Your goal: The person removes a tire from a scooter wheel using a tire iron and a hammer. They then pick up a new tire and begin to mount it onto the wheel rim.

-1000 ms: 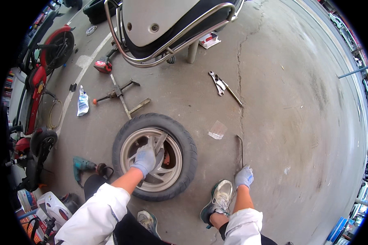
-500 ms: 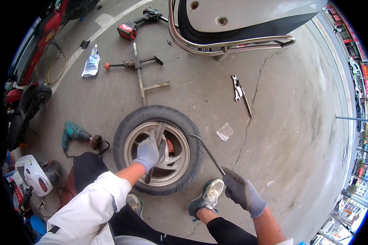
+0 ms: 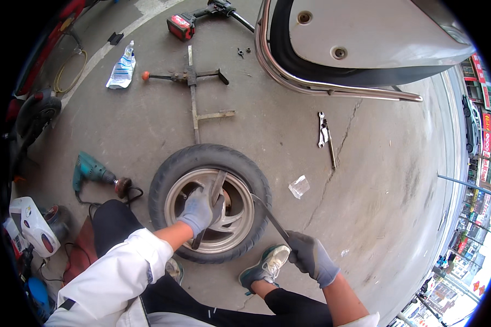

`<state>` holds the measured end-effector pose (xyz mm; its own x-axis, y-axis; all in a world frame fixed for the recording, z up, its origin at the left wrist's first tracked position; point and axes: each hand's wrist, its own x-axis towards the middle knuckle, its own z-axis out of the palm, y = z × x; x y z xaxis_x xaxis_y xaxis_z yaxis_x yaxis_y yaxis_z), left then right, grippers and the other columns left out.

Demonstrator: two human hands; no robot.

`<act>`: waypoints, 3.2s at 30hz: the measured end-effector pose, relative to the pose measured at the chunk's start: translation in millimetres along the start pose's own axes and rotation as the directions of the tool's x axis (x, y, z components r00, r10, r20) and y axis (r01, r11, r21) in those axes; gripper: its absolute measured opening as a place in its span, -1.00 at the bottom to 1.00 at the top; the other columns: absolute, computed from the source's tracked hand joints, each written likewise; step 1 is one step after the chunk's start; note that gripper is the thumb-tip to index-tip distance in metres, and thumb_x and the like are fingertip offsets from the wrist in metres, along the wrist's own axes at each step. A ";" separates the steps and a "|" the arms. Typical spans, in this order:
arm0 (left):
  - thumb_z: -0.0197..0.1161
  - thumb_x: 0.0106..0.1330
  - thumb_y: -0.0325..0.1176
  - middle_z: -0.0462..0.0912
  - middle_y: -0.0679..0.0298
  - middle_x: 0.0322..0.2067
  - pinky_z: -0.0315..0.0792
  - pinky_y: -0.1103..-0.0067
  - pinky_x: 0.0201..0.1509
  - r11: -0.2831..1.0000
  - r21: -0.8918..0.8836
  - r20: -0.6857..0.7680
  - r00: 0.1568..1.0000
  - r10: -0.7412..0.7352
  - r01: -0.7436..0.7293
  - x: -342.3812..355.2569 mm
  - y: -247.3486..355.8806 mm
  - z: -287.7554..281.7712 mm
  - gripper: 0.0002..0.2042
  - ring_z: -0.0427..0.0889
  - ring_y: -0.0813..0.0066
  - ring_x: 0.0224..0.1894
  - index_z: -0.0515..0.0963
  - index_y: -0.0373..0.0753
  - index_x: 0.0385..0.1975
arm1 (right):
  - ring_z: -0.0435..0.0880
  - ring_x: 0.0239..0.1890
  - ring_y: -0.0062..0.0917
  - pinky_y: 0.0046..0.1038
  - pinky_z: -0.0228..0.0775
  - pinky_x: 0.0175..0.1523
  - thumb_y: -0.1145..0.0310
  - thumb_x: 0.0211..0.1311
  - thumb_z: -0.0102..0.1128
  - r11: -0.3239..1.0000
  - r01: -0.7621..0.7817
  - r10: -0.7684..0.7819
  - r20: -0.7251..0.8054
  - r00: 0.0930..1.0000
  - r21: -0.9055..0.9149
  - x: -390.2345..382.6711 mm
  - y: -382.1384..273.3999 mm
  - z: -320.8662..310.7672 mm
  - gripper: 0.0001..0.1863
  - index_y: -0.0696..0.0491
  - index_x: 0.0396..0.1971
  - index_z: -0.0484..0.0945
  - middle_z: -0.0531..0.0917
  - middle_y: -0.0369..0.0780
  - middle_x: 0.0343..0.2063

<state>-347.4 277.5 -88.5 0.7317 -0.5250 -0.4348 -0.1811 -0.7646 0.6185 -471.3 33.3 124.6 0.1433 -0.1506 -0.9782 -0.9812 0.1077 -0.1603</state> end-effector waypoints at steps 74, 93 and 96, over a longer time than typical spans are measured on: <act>0.42 0.09 -0.06 0.51 -0.20 0.14 0.38 0.41 0.27 0.876 -0.372 0.246 0.943 -0.225 0.306 -5.1 3.3 -26.7 0.05 0.56 0.00 0.17 -0.11 -0.47 0.44 | 0.71 -0.21 -0.02 -0.16 0.51 -0.13 0.30 0.34 0.05 0.784 0.532 -0.601 -0.173 0.781 -0.319 187.7 73.0 206.7 -0.65 0.37 -0.21 0.47 0.69 0.14 -0.31; 0.21 0.32 -0.20 0.70 -0.03 -0.29 0.52 0.38 -0.09 0.789 -0.472 0.274 0.916 -0.294 0.394 -83.4 -28.5 -24.7 -0.63 0.72 0.14 -0.23 0.52 -0.38 -0.05 | 0.72 -0.60 -0.36 -0.36 0.55 -0.50 0.30 0.38 0.09 0.915 0.369 -0.368 0.038 0.929 -0.162 188.3 51.7 172.4 -0.69 0.29 -0.19 0.61 0.72 -0.12 -0.52; 0.26 0.35 -0.33 0.54 0.32 -0.53 0.38 0.56 -0.54 0.805 -0.399 0.571 0.806 -0.156 0.438 -69.1 -50.4 -79.3 -0.82 0.50 0.55 -0.55 0.52 -0.28 -0.17 | 0.72 -0.62 -0.38 -0.37 0.54 -0.55 0.34 0.36 0.10 0.893 0.385 -0.394 0.011 0.919 -0.231 200.7 60.8 173.5 -0.72 0.28 -0.18 0.60 0.71 -0.10 -0.53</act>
<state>-336.7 382.0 -37.7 0.2431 -0.5174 -0.8205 0.4371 -0.6967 0.5688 -479.8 180.1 -104.4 0.5194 -0.1697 -0.8375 -0.8513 -0.1888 -0.4896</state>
